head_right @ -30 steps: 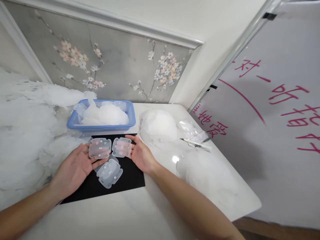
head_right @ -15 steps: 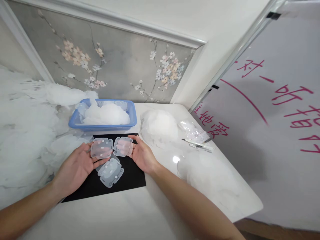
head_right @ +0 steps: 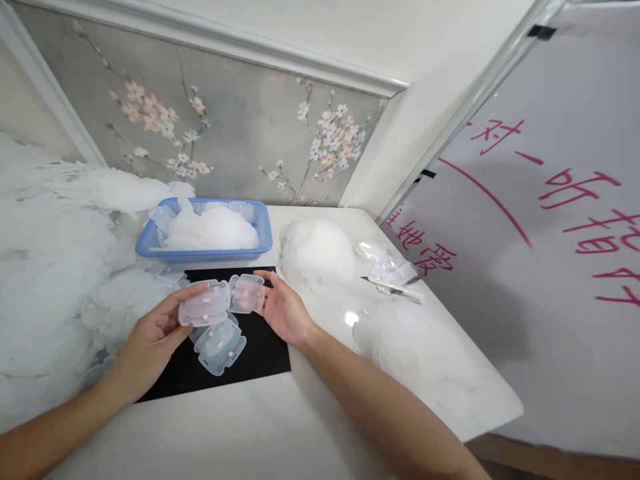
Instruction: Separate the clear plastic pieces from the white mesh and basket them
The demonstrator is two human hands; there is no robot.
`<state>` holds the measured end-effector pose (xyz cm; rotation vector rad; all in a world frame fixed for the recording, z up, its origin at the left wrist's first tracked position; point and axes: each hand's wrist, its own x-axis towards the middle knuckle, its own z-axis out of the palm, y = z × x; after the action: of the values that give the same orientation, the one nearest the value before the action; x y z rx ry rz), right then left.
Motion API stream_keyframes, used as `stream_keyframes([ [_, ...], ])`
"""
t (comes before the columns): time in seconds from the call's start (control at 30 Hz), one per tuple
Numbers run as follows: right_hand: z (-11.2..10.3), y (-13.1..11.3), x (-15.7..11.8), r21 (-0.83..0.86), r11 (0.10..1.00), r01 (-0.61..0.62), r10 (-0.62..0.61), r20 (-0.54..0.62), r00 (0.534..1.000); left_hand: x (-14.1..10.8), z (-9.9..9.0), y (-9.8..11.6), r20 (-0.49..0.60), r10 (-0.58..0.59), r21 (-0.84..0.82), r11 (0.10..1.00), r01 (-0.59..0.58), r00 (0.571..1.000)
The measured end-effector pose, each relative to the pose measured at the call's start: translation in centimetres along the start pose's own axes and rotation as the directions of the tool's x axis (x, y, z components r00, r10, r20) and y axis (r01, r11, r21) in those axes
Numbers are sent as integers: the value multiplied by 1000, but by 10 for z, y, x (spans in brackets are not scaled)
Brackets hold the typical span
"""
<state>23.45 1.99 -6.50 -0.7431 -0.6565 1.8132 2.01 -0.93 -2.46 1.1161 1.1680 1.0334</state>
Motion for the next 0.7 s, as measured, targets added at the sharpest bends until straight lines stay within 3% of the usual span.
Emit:
stream_keyframes([
  [0.1, -1, 1, 0, -11, 1000, 5, -5, 11, 1000, 2, -6, 0, -80, 127, 58, 991, -122, 989],
  [0.2, -2, 1, 0, -9, 1000, 7, -7, 24, 1000, 7, -12, -4, -93, 213, 73, 976, -207, 973],
  [0.4, -2, 2, 0, 11, 1000, 7, -7, 31, 1000, 13, -6, -6, 5, -53, -141, 989, 53, 999],
  [0.7, -1, 1, -1, -2, 1000, 13, -13, 24, 1000, 11, -4, -2, 119, -135, -148, 977, 152, 984],
])
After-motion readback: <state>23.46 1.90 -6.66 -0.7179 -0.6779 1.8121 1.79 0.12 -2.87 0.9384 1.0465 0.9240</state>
